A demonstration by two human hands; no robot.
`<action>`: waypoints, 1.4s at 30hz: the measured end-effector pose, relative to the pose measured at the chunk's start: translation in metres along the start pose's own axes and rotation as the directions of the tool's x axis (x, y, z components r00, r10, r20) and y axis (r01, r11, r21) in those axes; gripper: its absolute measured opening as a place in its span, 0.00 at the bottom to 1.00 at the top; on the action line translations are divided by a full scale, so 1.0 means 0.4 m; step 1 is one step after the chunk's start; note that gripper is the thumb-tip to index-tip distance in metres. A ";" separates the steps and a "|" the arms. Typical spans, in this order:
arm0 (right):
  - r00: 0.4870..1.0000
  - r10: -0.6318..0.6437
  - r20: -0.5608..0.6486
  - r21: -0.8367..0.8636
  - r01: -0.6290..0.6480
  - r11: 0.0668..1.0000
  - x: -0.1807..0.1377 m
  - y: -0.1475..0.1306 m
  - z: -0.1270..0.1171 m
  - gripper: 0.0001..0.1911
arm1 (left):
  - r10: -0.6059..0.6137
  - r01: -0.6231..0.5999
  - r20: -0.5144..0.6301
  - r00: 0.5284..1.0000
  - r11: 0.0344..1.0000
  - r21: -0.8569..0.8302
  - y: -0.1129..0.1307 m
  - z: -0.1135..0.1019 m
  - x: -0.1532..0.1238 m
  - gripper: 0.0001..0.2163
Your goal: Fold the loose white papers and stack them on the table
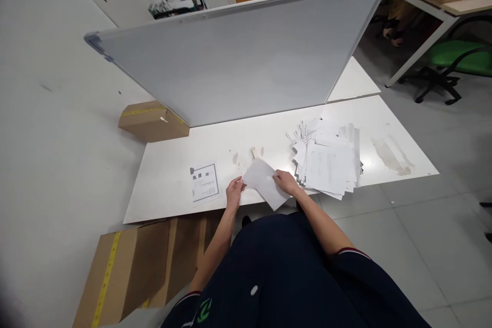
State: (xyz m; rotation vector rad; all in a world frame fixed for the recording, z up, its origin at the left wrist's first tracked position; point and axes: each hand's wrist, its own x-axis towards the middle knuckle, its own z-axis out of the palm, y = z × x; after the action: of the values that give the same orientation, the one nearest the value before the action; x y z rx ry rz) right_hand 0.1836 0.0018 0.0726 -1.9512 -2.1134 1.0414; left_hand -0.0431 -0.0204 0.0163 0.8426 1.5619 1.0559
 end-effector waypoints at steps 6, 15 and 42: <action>0.937 0.271 0.222 0.573 -0.350 0.741 0.008 0.127 0.100 0.12 | -0.368 0.384 0.151 0.918 0.919 -0.093 -0.070 0.079 -0.039 0.22; 0.925 0.345 0.161 0.701 -0.353 0.619 0.052 0.198 0.147 0.13 | -0.369 0.360 0.273 0.888 0.929 0.084 -0.069 0.129 -0.053 0.15; 0.933 0.339 0.120 0.717 -0.318 0.620 0.072 0.183 0.133 0.12 | -0.038 -0.094 0.188 0.981 0.759 0.644 0.059 0.134 0.087 0.24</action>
State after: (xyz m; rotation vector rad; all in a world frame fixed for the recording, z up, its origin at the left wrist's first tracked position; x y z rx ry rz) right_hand 0.2147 0.0025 -0.0173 -1.8855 -1.0138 1.5852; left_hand 0.0011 0.0310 0.0208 1.3990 1.7709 0.3993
